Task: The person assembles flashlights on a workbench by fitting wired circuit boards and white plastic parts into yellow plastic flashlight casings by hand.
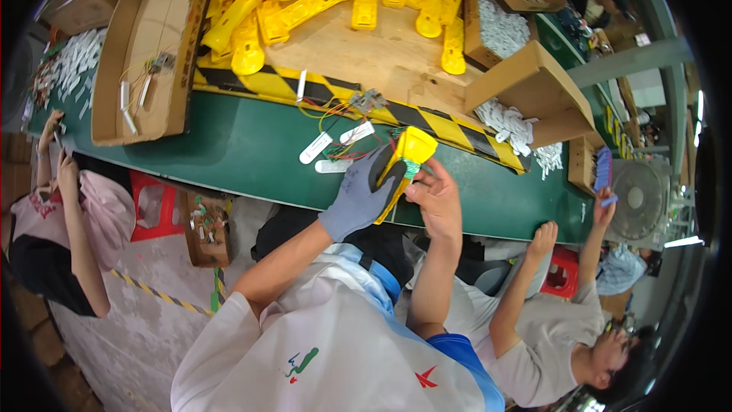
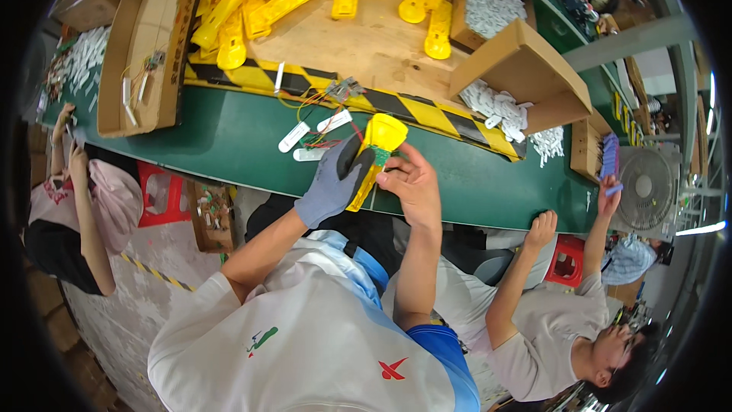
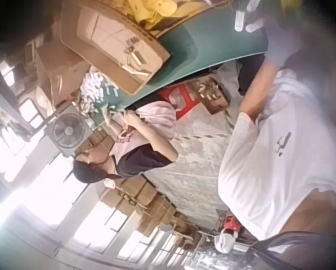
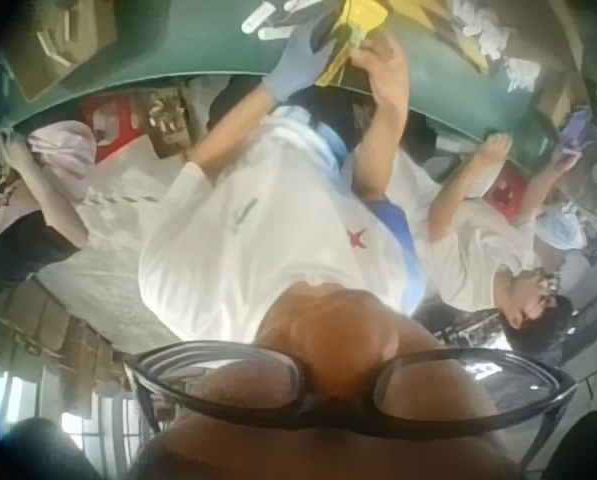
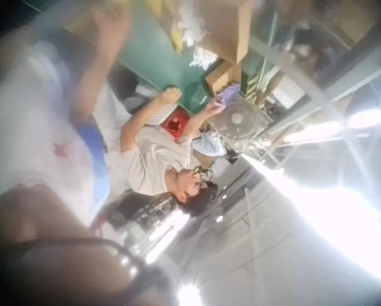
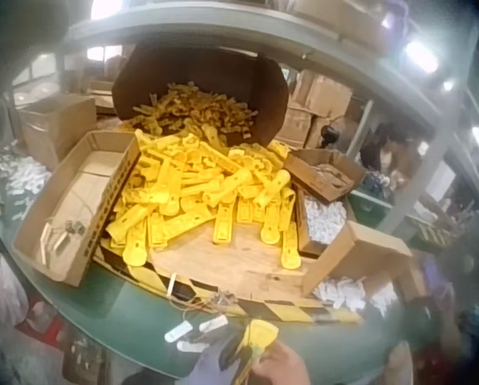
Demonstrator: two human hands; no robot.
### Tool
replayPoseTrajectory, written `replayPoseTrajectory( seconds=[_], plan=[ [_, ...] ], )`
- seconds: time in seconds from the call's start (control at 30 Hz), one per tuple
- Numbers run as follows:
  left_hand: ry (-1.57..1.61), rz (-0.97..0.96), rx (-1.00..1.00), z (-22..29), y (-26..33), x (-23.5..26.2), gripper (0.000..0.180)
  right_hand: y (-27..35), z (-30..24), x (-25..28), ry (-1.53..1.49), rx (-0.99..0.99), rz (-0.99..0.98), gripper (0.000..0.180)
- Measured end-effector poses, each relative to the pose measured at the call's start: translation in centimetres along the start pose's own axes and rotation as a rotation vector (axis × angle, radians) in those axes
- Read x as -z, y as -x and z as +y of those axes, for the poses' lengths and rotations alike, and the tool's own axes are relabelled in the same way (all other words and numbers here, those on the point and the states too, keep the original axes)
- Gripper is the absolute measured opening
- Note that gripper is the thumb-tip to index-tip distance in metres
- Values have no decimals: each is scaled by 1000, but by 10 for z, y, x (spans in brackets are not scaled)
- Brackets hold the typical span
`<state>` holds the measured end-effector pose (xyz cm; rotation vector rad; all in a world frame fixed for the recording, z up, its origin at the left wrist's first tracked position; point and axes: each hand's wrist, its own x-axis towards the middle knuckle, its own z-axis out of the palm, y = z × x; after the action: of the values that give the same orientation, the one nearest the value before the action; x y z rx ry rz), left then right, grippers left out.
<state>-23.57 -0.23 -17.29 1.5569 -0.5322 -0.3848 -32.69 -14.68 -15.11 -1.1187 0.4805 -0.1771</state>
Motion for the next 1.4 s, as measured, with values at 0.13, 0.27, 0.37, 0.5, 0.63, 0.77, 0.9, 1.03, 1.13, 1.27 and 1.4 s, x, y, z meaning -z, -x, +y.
replayPoseTrajectory(
  seconds=[0.13, 0.27, 0.37, 0.5, 0.63, 0.77, 0.9, 1.03, 1.13, 1.27, 1.4],
  plan=[
    [-62, -50, -67, 2, 1, 2, 40, -4, -8, 7, 118, -37, -49, 49],
    [-53, -69, -48, 6, 1, 7, 41, -2, -1, 6, 111, -14, -71, 47],
    [-58, -62, -31, 5, 2, 5, 39, 0, 3, 9, 27, -29, -36, 43],
    [-70, -42, -79, 7, 2, 2, 37, 1, 7, 11, 11, 49, -7, 41],
    [-36, -83, 68, 17, -4, 9, 44, 2, 10, 3, 67, 143, 79, 41],
    [-107, -2, -71, 8, 0, -2, 48, 8, 9, 4, 174, 215, 127, 43],
    [-115, -66, -115, 13, -1, 3, 53, 6, 12, 3, 169, 206, 146, 44],
    [24, -77, -126, 17, -4, 5, 45, 3, 14, -2, 173, 217, 82, 44],
    [-46, -99, -141, 10, -5, 1, 38, 5, 11, -4, 180, 244, 55, 45],
    [-69, -94, -102, 4, -4, -4, 33, 9, 10, -10, 198, 262, 78, 47],
    [-88, -84, -74, 6, -4, -4, 33, 10, 9, -13, 215, 250, 89, 46]
  ],
)
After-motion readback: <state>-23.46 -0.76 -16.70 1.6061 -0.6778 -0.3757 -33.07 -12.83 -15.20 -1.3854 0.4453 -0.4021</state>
